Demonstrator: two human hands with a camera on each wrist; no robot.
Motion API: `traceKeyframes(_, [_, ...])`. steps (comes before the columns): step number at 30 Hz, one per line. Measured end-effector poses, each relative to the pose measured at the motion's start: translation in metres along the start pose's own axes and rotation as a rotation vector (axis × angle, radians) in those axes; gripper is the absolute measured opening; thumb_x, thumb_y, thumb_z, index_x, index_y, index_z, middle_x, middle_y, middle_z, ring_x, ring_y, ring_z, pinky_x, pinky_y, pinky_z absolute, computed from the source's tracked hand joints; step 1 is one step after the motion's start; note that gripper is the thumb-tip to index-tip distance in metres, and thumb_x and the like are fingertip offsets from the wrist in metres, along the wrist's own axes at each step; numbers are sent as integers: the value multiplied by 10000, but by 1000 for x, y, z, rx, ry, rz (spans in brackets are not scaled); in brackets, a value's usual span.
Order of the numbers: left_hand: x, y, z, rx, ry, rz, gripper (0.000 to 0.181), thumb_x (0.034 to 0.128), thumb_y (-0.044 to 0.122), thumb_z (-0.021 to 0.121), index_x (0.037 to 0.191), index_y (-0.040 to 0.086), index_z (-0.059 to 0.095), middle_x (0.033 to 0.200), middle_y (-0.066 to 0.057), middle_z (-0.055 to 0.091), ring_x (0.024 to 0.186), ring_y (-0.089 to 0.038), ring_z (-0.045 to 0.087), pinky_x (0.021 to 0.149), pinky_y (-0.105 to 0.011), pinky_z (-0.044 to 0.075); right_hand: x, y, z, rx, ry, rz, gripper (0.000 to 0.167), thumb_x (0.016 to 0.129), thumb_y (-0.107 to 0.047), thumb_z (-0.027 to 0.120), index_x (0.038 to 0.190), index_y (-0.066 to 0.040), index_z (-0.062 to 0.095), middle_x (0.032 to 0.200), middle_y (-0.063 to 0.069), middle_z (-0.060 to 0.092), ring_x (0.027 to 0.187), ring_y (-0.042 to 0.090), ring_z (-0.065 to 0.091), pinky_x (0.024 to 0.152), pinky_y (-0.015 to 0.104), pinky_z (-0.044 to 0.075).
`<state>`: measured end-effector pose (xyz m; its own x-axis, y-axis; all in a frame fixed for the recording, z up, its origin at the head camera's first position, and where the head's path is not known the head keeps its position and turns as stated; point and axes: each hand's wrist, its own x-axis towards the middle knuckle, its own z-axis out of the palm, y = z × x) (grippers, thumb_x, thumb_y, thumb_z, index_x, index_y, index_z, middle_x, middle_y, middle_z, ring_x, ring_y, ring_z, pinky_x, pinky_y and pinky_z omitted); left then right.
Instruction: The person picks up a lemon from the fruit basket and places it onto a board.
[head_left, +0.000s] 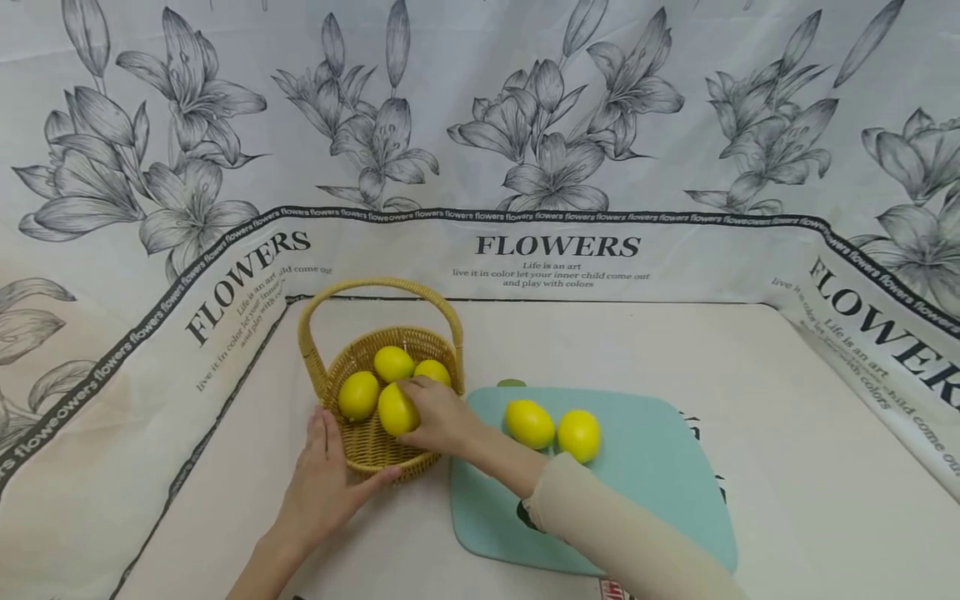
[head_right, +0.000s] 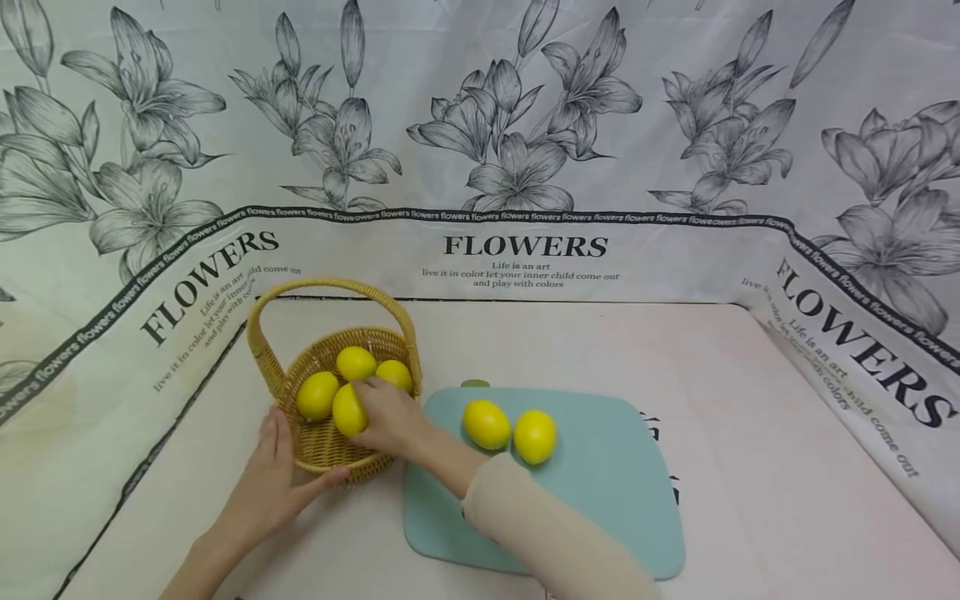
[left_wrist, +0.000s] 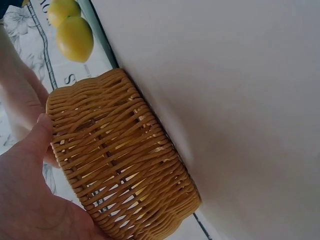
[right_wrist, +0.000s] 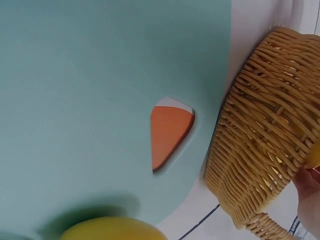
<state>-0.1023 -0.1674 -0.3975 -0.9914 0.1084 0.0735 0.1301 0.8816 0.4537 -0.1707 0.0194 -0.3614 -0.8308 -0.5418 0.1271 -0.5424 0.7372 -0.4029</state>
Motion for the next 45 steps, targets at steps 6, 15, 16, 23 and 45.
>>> traceKeyframes(6, [0, -1, -1, 4, -24, -18, 1237, 807, 720, 555, 1452, -180, 2, 1542, -363, -57, 1434, -515, 48, 1116, -622, 211, -11, -2, -8, 46, 47, -33, 733, 786, -270, 800, 1395, -21, 478, 1357, 139, 557, 1185, 245, 585, 975, 339, 509])
traceKeyframes(15, [0, 1, -2, -3, -38, -22, 1238, 811, 712, 559, 1453, -177, -15, 1544, -363, -65, 1435, -515, 42, 1122, -625, 196, -28, -6, -17, 81, 86, -78, 729, 780, -274, 804, 1376, 9, 493, 1346, 159, 566, 1177, 261, 599, 962, 345, 519])
traceKeyframes(16, [0, 1, -2, -4, -39, -22, 1239, 811, 712, 558, 1453, -176, -19, 1544, -363, -68, 1435, -515, 42, 1122, -625, 197, -30, -5, -18, 83, 89, -79, 726, 780, -268, 805, 1374, 12, 495, 1347, 159, 566, 1183, 266, 596, 966, 350, 516])
traceKeyframes(23, [0, -1, -1, 13, -31, -16, 1238, 815, 714, 552, 1454, -174, -28, 1543, -364, -71, 1432, -519, 51, 1113, -627, 219, -43, -3, -25, 95, 102, -83, 730, 779, -265, 806, 1377, 11, 492, 1362, 150, 554, 1215, 279, 573, 988, 369, 502])
traceKeyframes(45, [-1, -1, -2, 22, -35, -7, 1245, 811, 715, 555, 1451, -183, -23, 1532, -382, -73, 1426, -527, 45, 1126, -617, 192, -83, 24, -39, 188, 246, -65, 720, 739, -190, 833, 1346, 34, 517, 1331, 159, 580, 1173, 271, 605, 875, 320, 557])
